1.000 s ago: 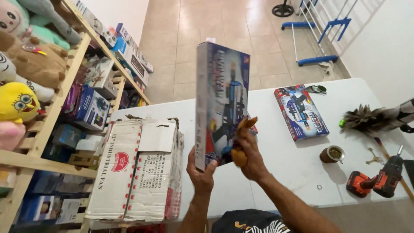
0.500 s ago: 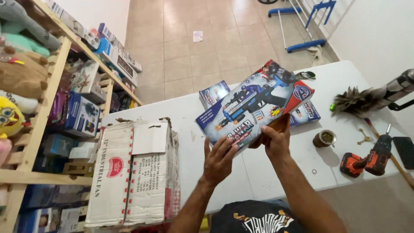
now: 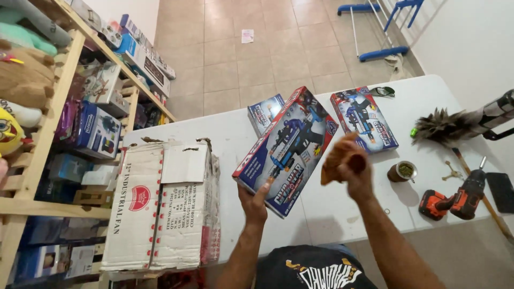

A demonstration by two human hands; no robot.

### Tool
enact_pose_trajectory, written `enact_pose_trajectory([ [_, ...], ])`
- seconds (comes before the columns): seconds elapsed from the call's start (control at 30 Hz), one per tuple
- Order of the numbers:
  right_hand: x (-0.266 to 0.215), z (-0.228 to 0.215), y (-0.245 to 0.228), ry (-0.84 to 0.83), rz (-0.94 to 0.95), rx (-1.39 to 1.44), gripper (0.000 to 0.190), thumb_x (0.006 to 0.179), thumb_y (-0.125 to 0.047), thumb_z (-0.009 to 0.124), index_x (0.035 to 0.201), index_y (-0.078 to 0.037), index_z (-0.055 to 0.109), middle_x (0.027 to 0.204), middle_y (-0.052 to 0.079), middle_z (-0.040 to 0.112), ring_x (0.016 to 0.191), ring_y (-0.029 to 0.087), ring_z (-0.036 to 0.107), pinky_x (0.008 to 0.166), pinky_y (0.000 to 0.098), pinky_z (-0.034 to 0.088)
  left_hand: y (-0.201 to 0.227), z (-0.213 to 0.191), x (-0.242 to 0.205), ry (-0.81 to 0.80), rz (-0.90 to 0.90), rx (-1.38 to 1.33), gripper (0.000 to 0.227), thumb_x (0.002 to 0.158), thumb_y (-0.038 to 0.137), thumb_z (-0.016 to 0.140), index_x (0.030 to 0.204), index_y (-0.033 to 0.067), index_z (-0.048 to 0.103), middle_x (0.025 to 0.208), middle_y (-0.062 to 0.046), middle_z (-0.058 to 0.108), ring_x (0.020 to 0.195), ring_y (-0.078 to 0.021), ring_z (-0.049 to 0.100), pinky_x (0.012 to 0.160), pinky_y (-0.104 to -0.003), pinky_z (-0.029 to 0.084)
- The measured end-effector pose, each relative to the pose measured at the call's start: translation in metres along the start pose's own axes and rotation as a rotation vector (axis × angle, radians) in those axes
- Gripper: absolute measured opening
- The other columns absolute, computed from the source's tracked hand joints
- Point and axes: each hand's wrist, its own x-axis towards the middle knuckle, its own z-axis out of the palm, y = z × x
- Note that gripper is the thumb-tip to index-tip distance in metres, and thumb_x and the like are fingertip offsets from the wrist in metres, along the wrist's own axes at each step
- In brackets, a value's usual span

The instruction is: Unboxing, assembling, and inspecting various toy guns and merchandise in a stockroom.

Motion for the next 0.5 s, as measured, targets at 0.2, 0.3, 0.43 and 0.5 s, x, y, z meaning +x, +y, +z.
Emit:
enact_pose_trajectory([
  [0.2,-0.002,0.087,-0.033,-0.79,-0.561,-0.002,0.068,0.101,-0.065,0.036,0.146,-0.02,0.061,0.139,0.014,0.064,0.128,0.042,0.057,0.108,0.0538,0.042,0.001,0.009,0.0,-0.083,0.061,-0.051,0.073,0.074,0.006,0.079,0.141,0.0077,0.051,0.117,-0.018,0.07,0.102,-0.0214,0.067,0.09,-0.045,0.058],
  [0.3,0.037,0.084,0.055,-0.28,-0.516,-0.344,0.047,0.108,-0.02,0.048,0.155,-0.02,0.055,0.138,0.009,0.063,0.131,0.026,0.058,0.117,0.0383,0.041,0.021,0.009,-0.027,-0.106,0.049,-0.073,0.07,0.071,0.0,0.077,0.137,0.0056,0.054,0.11,-0.02,0.073,0.095,-0.0206,0.071,0.085,-0.042,0.062],
  [0.43,0.005,0.11,-0.013,-0.466,-0.58,-0.195,0.049,0.107,-0.033,0.043,0.147,-0.01,0.057,0.155,0.02,0.048,0.148,0.041,0.037,0.124,0.0519,0.019,-0.019,-0.004,-0.009,-0.083,0.106,0.059,0.069,0.073,0.002,0.079,0.136,0.0053,0.054,0.113,-0.015,0.071,0.103,-0.0184,0.066,0.094,-0.041,0.055],
  [0.5,-0.028,0.106,-0.026,-0.582,-0.7,-0.105,0.047,0.105,-0.036,0.043,0.141,-0.016,0.064,0.156,0.013,0.05,0.148,0.04,0.038,0.122,0.0546,0.021,-0.031,-0.026,-0.01,-0.061,0.131,0.111,0.069,0.073,0.003,0.08,0.136,0.0055,0.054,0.114,-0.014,0.07,0.105,-0.0178,0.065,0.097,-0.038,0.054],
])
